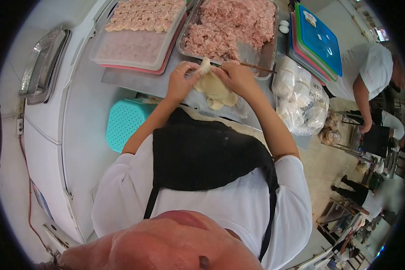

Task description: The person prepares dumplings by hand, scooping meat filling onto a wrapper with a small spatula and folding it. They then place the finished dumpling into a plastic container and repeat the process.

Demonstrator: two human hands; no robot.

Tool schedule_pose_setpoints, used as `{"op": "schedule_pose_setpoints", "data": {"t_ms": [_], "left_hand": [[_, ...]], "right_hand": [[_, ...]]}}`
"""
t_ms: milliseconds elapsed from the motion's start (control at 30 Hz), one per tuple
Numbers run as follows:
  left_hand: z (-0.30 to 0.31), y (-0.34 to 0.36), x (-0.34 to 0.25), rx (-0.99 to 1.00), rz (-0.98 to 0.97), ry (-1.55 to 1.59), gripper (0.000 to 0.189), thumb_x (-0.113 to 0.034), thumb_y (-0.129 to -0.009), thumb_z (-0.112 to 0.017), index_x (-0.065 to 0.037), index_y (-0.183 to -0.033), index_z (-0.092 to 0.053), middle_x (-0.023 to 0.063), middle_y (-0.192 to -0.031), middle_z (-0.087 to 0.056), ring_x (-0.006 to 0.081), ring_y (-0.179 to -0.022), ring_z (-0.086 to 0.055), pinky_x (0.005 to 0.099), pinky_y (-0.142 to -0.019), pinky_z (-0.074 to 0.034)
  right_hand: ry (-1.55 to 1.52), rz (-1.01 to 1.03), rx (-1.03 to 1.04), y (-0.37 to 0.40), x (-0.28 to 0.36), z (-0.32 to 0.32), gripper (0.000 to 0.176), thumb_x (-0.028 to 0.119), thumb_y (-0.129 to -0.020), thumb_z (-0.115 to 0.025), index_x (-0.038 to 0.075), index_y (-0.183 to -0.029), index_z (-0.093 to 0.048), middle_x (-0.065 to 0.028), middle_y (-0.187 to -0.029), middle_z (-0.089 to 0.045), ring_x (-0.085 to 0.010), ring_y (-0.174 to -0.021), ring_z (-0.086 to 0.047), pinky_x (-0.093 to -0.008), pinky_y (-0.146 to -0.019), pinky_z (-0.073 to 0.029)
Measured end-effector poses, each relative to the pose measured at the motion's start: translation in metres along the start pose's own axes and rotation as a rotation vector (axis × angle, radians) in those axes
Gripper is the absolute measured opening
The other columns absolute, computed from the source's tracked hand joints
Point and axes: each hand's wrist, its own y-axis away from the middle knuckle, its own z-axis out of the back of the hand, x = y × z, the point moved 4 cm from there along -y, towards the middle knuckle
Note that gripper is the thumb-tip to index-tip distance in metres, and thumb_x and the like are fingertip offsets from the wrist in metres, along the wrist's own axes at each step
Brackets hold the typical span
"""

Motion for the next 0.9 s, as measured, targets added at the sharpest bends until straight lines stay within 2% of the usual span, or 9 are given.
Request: {"op": "schedule_pose_setpoints", "data": {"t_ms": [133,300,333,433,467,567,667,767,900], "left_hand": [[-0.050,0.014,0.039,0.383,-0.124,-0.062,0.029,-0.018,-0.080,-0.067,-0.003,-0.104,-0.062,0.0145,-0.098,-0.059,0.0316,-0.096,-0.056,0.0397,-0.085,-0.044],[-0.059,0.017,0.038,0.349,-0.228,-0.214,0.041,-0.018,-0.075,-0.069,-0.003,-0.111,-0.057,0.0142,-0.107,-0.053,0.0329,-0.102,-0.053,0.0394,-0.085,-0.044],[-0.061,0.016,0.040,0.355,-0.215,-0.218,0.043,-0.018,-0.074,-0.070,-0.003,-0.112,-0.056,0.0146,-0.108,-0.053,0.0325,-0.102,-0.053,0.0390,-0.085,-0.044],[-0.059,0.009,0.043,0.401,-0.052,-0.184,0.037,-0.019,-0.075,-0.069,-0.004,-0.107,-0.059,0.0146,-0.106,-0.055,0.0311,-0.100,-0.055,0.0384,-0.085,-0.045],[-0.056,0.006,0.044,0.422,0.022,-0.165,0.033,-0.020,-0.076,-0.068,-0.005,-0.104,-0.061,0.0144,-0.104,-0.057,0.0306,-0.099,-0.056,0.0384,-0.085,-0.045],[-0.055,0.002,0.051,0.452,-0.094,-0.109,0.026,-0.020,-0.076,-0.068,-0.003,-0.095,-0.062,0.0142,-0.100,-0.058,0.0307,-0.096,-0.058,0.0382,-0.082,-0.046],[-0.051,0.009,0.035,0.300,-0.286,-0.197,0.026,-0.020,-0.075,-0.071,-0.004,-0.094,-0.063,0.0128,-0.099,-0.058,0.0305,-0.087,-0.059,0.0383,-0.076,-0.048],[-0.046,0.005,0.044,0.430,0.064,-0.244,0.025,-0.020,-0.076,-0.068,-0.002,-0.094,-0.065,0.0136,-0.105,-0.060,0.0306,-0.095,-0.058,0.0377,-0.080,-0.047],[-0.039,-0.001,0.046,0.381,0.106,-0.212,0.024,-0.023,-0.078,-0.067,-0.002,-0.087,-0.066,0.0143,-0.094,-0.063,0.0329,-0.087,-0.060,0.0390,-0.077,-0.047]], "right_hand": [[0.020,0.060,0.043,0.000,-0.026,-0.002,0.033,0.031,-0.087,-0.061,0.000,-0.079,-0.058,-0.0148,-0.067,-0.055,-0.0277,-0.060,-0.053,-0.0383,-0.057,-0.041],[-0.239,0.152,0.181,0.013,-0.013,0.010,0.023,0.022,-0.084,-0.065,0.000,-0.092,-0.061,-0.0133,-0.074,-0.057,-0.0247,-0.064,-0.054,-0.0355,-0.059,-0.042],[-0.387,0.129,0.255,0.012,-0.016,0.004,0.024,0.019,-0.085,-0.064,0.000,-0.099,-0.062,-0.0157,-0.082,-0.061,-0.0278,-0.072,-0.058,-0.0353,-0.066,-0.045],[-0.004,0.231,0.098,0.016,-0.034,-0.006,0.023,0.017,-0.085,-0.061,0.001,-0.101,-0.063,-0.0179,-0.085,-0.063,-0.0349,-0.079,-0.061,-0.0400,-0.071,-0.048],[-0.050,0.202,0.093,0.019,-0.040,-0.005,0.021,0.017,-0.084,-0.062,0.001,-0.099,-0.064,-0.0187,-0.088,-0.064,-0.0365,-0.082,-0.061,-0.0420,-0.073,-0.048],[-0.092,0.216,0.024,0.025,-0.051,0.007,0.021,0.018,-0.083,-0.063,0.001,-0.095,-0.064,-0.0183,-0.084,-0.063,-0.0357,-0.080,-0.061,-0.0414,-0.072,-0.048],[-0.063,0.254,-0.029,0.023,-0.051,0.030,0.019,0.020,-0.082,-0.064,0.003,-0.090,-0.065,-0.0166,-0.080,-0.062,-0.0343,-0.079,-0.060,-0.0416,-0.071,-0.048],[0.249,0.305,-0.247,0.009,-0.069,0.057,0.016,0.020,-0.082,-0.063,0.005,-0.085,-0.065,-0.0147,-0.079,-0.062,-0.0331,-0.077,-0.060,-0.0417,-0.072,-0.049],[0.449,0.223,-0.088,-0.004,-0.125,0.040,0.011,0.018,-0.079,-0.063,0.009,-0.086,-0.065,-0.0123,-0.085,-0.063,-0.0328,-0.077,-0.062,-0.0435,-0.071,-0.050]]}}
